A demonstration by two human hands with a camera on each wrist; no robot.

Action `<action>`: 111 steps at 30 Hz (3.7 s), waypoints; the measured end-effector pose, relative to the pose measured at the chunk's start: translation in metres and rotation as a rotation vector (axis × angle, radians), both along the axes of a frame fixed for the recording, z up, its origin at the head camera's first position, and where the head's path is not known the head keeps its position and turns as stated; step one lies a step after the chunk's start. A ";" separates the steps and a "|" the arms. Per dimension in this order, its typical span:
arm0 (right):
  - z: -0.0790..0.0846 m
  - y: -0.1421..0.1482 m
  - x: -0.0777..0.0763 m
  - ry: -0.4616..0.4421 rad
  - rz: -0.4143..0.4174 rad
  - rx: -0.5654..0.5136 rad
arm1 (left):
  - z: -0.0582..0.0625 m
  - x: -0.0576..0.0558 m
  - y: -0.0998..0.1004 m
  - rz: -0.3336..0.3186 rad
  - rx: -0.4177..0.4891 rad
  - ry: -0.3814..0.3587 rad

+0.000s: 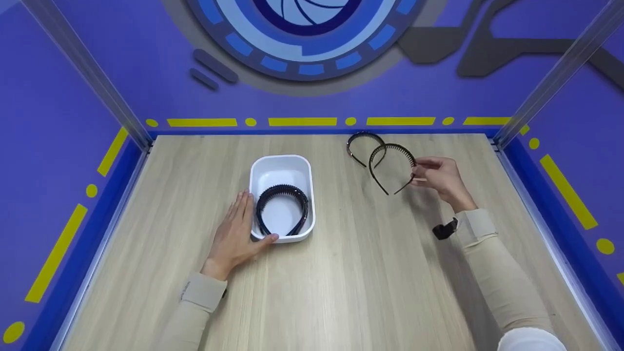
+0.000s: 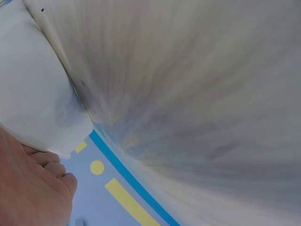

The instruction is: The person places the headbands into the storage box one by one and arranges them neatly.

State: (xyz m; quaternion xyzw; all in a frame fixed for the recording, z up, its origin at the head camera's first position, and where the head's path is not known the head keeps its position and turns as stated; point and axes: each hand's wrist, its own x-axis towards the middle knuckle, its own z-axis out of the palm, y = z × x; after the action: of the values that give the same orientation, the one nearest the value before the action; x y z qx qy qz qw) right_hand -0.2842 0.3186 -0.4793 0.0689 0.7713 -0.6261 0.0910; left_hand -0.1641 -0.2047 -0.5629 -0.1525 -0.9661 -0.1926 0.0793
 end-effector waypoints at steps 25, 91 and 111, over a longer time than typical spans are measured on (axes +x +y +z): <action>0.003 -0.018 0.014 0.023 0.024 -0.038 | 0.002 -0.003 0.002 -0.010 0.014 -0.010; -0.015 -0.111 0.032 -0.032 0.153 -0.166 | 0.000 0.000 0.000 0.003 0.003 -0.027; -0.036 -0.156 0.036 -0.023 0.224 -0.165 | 0.001 0.000 0.000 0.006 0.006 -0.059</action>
State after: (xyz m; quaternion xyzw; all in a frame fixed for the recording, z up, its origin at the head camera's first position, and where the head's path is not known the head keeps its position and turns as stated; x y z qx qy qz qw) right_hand -0.2480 0.1627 -0.5156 -0.0182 0.7191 -0.6724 0.1747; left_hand -0.1646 -0.2047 -0.5617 -0.1438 -0.9679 -0.1995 0.0518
